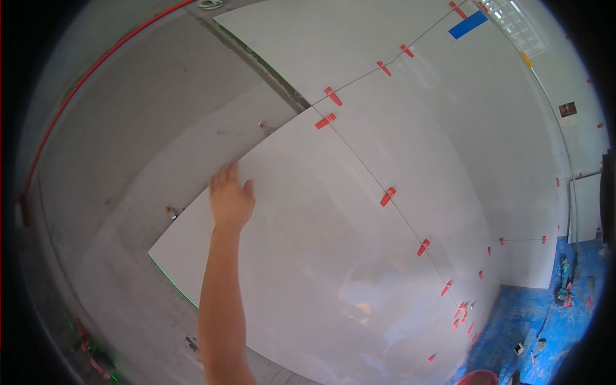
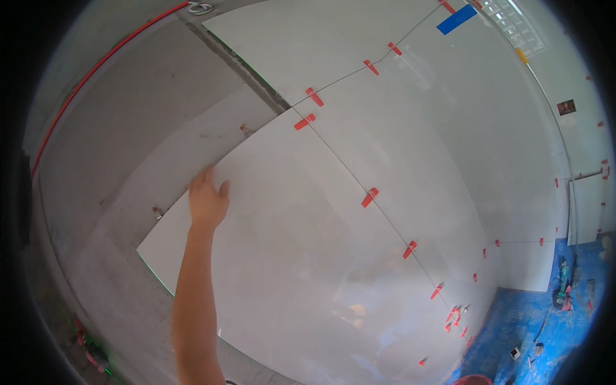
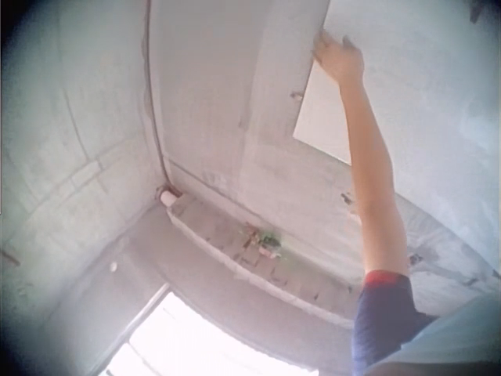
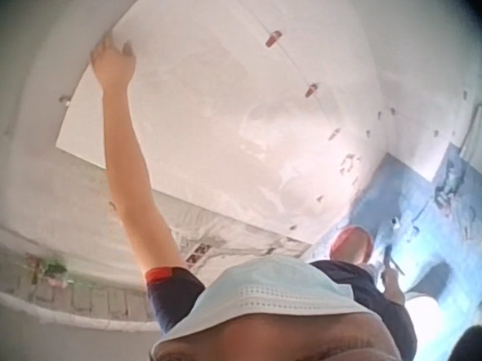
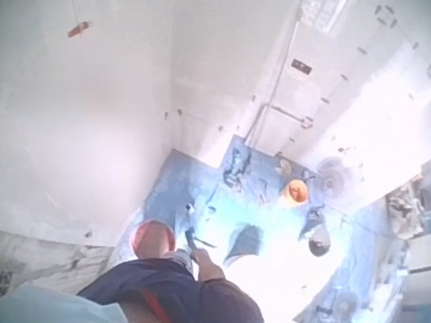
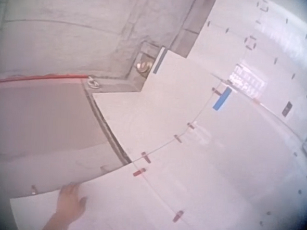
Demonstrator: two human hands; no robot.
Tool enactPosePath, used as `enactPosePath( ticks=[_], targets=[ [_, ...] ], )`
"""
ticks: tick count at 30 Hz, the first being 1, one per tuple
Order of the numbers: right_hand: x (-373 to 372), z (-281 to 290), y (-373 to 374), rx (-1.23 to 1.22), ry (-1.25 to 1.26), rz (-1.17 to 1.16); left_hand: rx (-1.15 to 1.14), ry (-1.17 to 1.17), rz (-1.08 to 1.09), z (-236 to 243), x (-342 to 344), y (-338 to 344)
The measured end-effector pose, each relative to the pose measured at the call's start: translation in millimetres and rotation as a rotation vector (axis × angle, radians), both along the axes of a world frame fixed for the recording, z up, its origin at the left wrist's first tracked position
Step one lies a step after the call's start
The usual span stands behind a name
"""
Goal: The person installs a large wall tile by positioning it against a concrete wall, inserting spacers, and striking the tile and spacers with a hammer. The person then uses a level to verify the alignment of the installed tile.
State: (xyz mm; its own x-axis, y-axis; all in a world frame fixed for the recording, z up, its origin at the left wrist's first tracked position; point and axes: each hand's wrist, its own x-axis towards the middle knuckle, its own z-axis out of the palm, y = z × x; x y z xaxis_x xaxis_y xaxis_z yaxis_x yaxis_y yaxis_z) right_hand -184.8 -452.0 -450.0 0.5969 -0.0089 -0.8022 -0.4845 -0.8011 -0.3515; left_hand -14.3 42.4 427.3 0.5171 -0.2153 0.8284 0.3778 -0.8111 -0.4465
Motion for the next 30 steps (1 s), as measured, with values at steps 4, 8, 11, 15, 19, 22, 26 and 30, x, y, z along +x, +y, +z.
enactPosePath(
  ticks=[4,8,11,15,19,22,26,30],
  targets=[
    [8,-4,-7,0.007,0.0,-0.004,0.062,0.077,-0.077,17,73,-22],
    [13,-9,-20,0.001,0.014,-0.002,0.088,0.007,-0.025,20,117,-27],
    [16,-10,-30,-0.009,0.037,0.003,0.059,0.017,0.112,23,130,-27],
    [18,-10,-41,-0.022,0.052,0.017,0.075,0.017,0.111,26,127,-33],
    [36,-6,-51,-0.022,0.039,0.052,0.045,0.001,0.301,22,119,-53],
    [39,5,-50,-0.023,0.022,0.04,0.085,-0.195,0.125,-33,118,-60],
    [30,19,-41,-0.021,0.008,0.014,-0.055,0.04,-0.538,-211,43,-69],
    [31,35,-31,-0.053,-0.032,-0.002,-0.484,0.132,-0.468,-388,-94,-60]
  ],
)
